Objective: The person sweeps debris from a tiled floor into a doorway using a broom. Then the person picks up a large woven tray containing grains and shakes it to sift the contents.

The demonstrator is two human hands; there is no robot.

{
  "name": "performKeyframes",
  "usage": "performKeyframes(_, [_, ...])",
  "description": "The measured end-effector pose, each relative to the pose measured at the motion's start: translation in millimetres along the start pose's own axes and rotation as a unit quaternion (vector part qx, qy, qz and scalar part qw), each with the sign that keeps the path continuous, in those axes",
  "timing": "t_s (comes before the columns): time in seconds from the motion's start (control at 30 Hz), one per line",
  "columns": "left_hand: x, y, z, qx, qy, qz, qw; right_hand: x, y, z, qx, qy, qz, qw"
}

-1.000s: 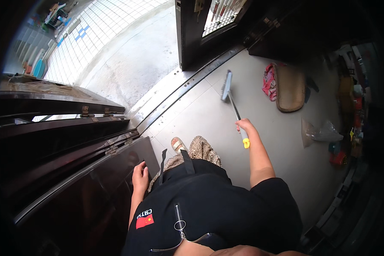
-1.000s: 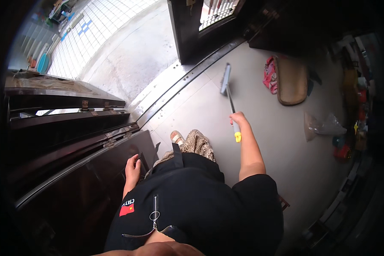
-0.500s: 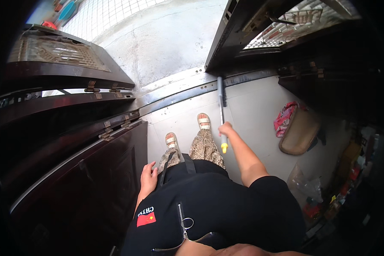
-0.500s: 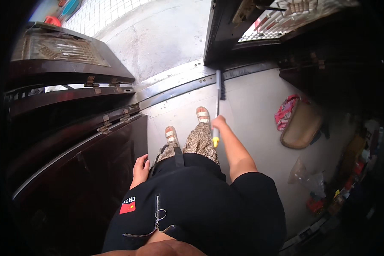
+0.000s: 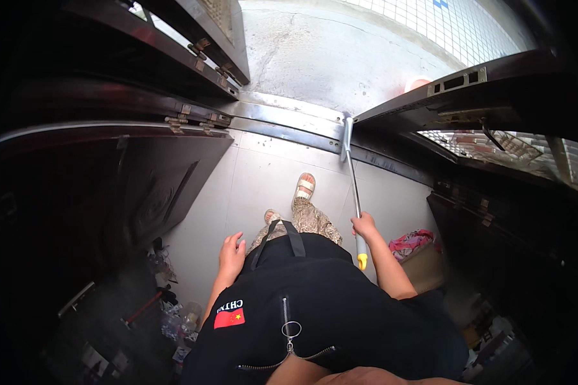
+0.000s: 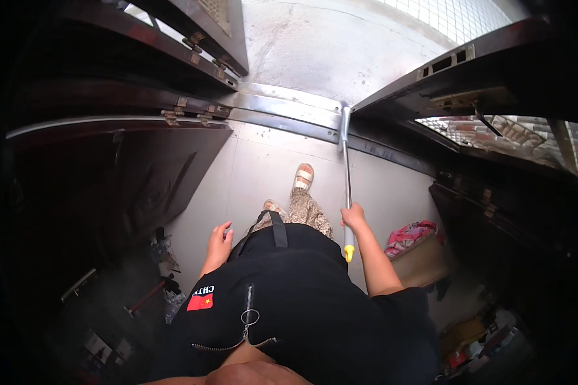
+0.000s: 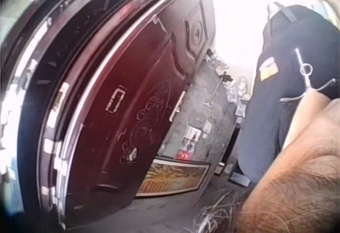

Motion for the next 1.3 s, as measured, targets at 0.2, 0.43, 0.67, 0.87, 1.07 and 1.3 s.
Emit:
performKeyframes(0.2, [14.7, 15.2, -43.7, -0.017, -0.028, -0.061, 0.998, 67.6, 79.3, 51.1, 0.015, 0.065, -0.051, 0.996])
performKeyframes(0.43, [23.1, 95.3, -125.8, -0.071, -0.129, -0.126, 0.981, 120.7, 123.3, 19.9, -0.079, 0.146, -0.123, 0.978])
performKeyframes(0.67, [71.9, 169.7, -204.7, -0.153, -0.165, -0.157, 0.962, 178.0, 148.5, -42.7, -0.121, 0.256, -0.146, 0.948])
performKeyframes(0.87, [80.8, 167.6, -219.4, -0.153, -0.19, -0.2, 0.949, 294.5, 221.0, 7.1, -0.101, 0.359, -0.337, 0.865])
performKeyframes(1.07, [88.4, 160.3, -220.3, -0.21, -0.197, -0.218, 0.933, 295.0, 230.0, 71.6, -0.04, 0.414, -0.182, 0.891])
performKeyframes(1.3, [81.6, 125.6, -184.8, -0.178, -0.205, -0.234, 0.934, 208.3, 229.2, 32.3, -0.115, 0.345, -0.161, 0.918])
Point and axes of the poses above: each hand's wrist, its own z-axis towards the middle knuckle, its own x-axis out of the palm, y = z × x, the point moved 3 cm from there along z, towards the middle knuckle, and after that the axes turned 11 degrees about -z, right-handed, at the moved point
